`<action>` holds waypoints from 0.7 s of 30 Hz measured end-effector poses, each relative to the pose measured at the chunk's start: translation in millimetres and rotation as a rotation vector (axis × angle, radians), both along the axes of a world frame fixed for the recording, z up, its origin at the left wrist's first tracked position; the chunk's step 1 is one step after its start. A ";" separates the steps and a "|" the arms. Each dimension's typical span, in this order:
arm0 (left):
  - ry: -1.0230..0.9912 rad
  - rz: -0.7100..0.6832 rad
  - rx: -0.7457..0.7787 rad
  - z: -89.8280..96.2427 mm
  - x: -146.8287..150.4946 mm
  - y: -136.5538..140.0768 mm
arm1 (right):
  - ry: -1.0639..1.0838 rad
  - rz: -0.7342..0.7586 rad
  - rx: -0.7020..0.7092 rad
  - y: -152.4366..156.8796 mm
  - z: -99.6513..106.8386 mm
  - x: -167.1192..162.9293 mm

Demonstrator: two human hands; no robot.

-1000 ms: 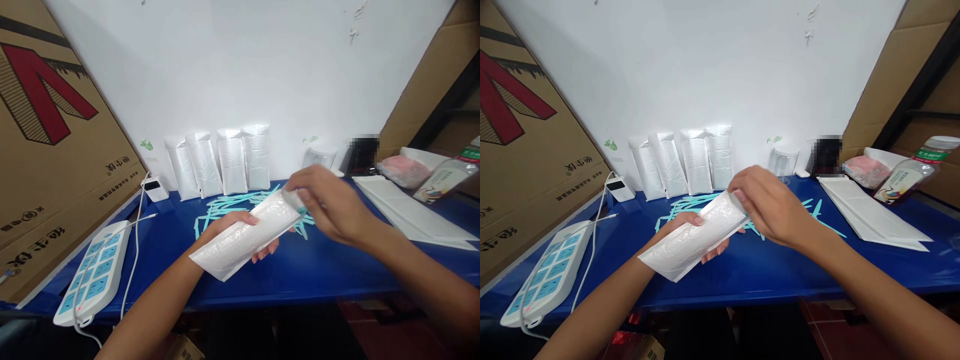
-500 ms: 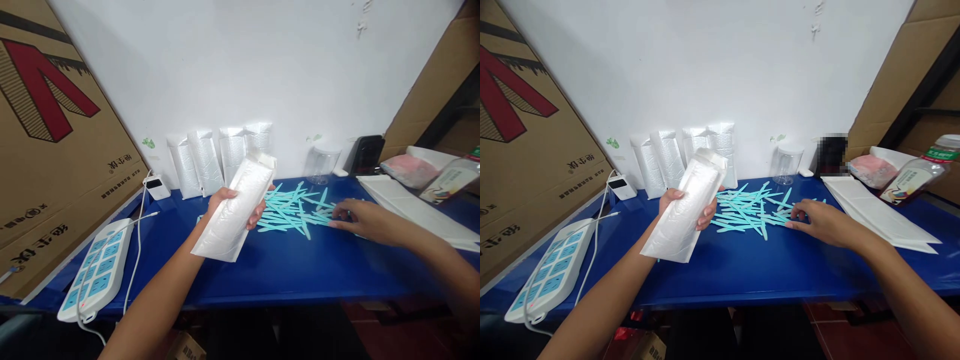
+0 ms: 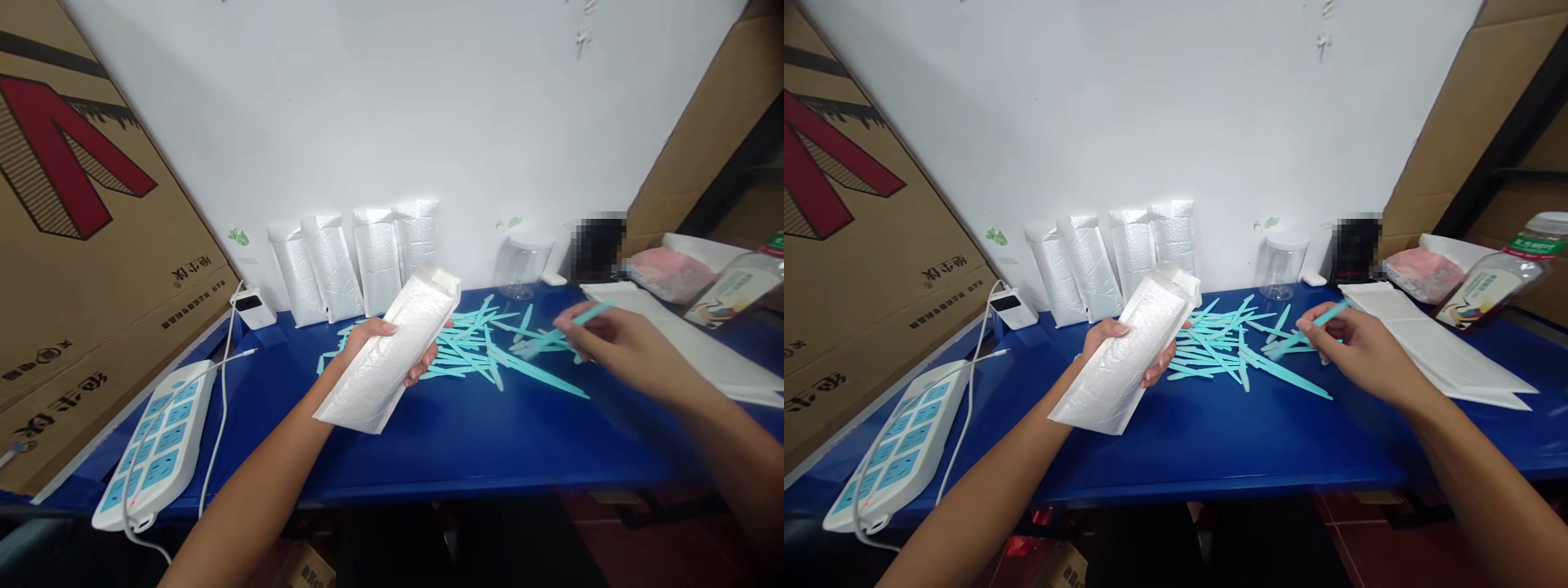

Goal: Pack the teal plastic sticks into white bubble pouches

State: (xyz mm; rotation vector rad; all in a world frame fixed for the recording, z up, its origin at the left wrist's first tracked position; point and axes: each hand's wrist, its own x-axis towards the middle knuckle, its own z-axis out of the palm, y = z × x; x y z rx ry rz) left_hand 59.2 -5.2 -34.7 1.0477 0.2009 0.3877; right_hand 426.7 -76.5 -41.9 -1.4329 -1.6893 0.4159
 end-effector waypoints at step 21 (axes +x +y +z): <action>0.018 -0.025 -0.010 -5.8 -0.5 3.0 | -0.545 0.164 -0.140 -0.9 -61.7 -15.7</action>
